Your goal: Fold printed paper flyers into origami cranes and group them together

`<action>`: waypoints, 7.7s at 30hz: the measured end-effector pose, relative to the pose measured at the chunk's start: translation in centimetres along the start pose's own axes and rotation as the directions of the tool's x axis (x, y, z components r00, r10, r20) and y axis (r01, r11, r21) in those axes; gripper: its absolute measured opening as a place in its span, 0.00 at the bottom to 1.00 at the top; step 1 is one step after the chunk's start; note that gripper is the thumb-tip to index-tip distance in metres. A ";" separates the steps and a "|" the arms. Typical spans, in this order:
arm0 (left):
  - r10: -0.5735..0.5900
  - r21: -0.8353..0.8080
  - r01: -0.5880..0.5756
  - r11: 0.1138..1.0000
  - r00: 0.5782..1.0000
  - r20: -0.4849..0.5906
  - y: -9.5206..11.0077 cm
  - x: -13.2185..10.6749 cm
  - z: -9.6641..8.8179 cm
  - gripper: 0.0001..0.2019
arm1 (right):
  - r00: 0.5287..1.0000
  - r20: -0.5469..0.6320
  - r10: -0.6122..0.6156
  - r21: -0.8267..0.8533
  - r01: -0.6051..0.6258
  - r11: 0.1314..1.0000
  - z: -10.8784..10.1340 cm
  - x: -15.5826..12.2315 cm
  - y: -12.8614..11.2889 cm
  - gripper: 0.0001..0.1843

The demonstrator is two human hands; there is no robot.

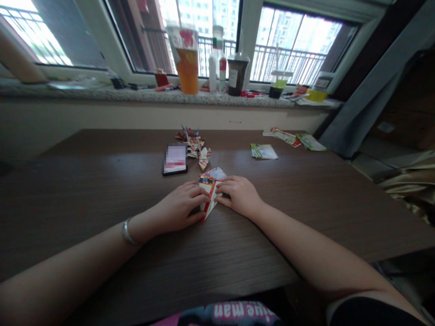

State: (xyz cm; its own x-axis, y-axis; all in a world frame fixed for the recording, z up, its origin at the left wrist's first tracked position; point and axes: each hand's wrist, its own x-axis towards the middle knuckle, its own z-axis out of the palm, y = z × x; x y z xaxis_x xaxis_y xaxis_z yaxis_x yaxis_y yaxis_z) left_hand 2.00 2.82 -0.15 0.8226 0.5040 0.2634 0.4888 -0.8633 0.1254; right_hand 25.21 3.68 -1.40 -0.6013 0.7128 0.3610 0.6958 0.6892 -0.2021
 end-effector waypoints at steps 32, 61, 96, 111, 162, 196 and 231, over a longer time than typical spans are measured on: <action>-0.143 -0.035 0.144 0.989 0.989 0.044 -0.9 0.4 0.8 0.22 | 0.929 0.052 -0.366 -0.008 0.367 0.930 -0.5 0.2 -1.2 0.10; -0.123 -0.092 0.129 0.987 0.990 0.065 -0.9 -0.1 0.8 0.25 | 0.998 0.068 0.001 -0.348 0.023 0.937 -0.5 0.2 -0.7 0.15; -0.141 -0.112 0.157 0.981 0.981 0.134 -1.3 -0.7 0.7 0.34 | 0.997 0.073 0.040 0.013 -0.041 0.999 0.6 0.3 0.4 0.30; -0.124 -0.122 0.132 0.984 0.990 0.068 -2.1 -0.7 1.1 0.24 | 0.992 -0.033 0.125 0.271 -0.112 0.956 1.1 -0.3 1.8 0.29; -0.057 0.135 0.080 0.988 0.984 -0.167 -1.6 -0.4 -0.3 0.08 | 0.989 0.112 -0.099 0.093 0.089 0.992 -0.5 -0.1 1.9 0.24; -0.236 0.288 0.228 0.930 0.972 -0.008 -2.0 -0.5 -0.1 0.16 | 0.984 0.165 -0.064 -0.128 0.085 0.988 -1.2 -0.9 2.0 0.16; -0.461 0.308 0.460 0.833 0.884 -0.072 -2.8 -0.5 0.4 0.13 | 0.947 0.067 0.313 -0.067 -0.309 0.949 0.0 -0.1 1.6 0.17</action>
State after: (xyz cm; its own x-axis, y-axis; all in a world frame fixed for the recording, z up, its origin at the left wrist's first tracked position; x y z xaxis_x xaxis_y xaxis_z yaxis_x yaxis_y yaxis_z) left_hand 0.37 5.04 -1.02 0.4809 0.8422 0.2439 0.8748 -0.4796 -0.0685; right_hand 26.43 4.73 -1.81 -0.3783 0.8998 0.2175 0.8722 0.4251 -0.2418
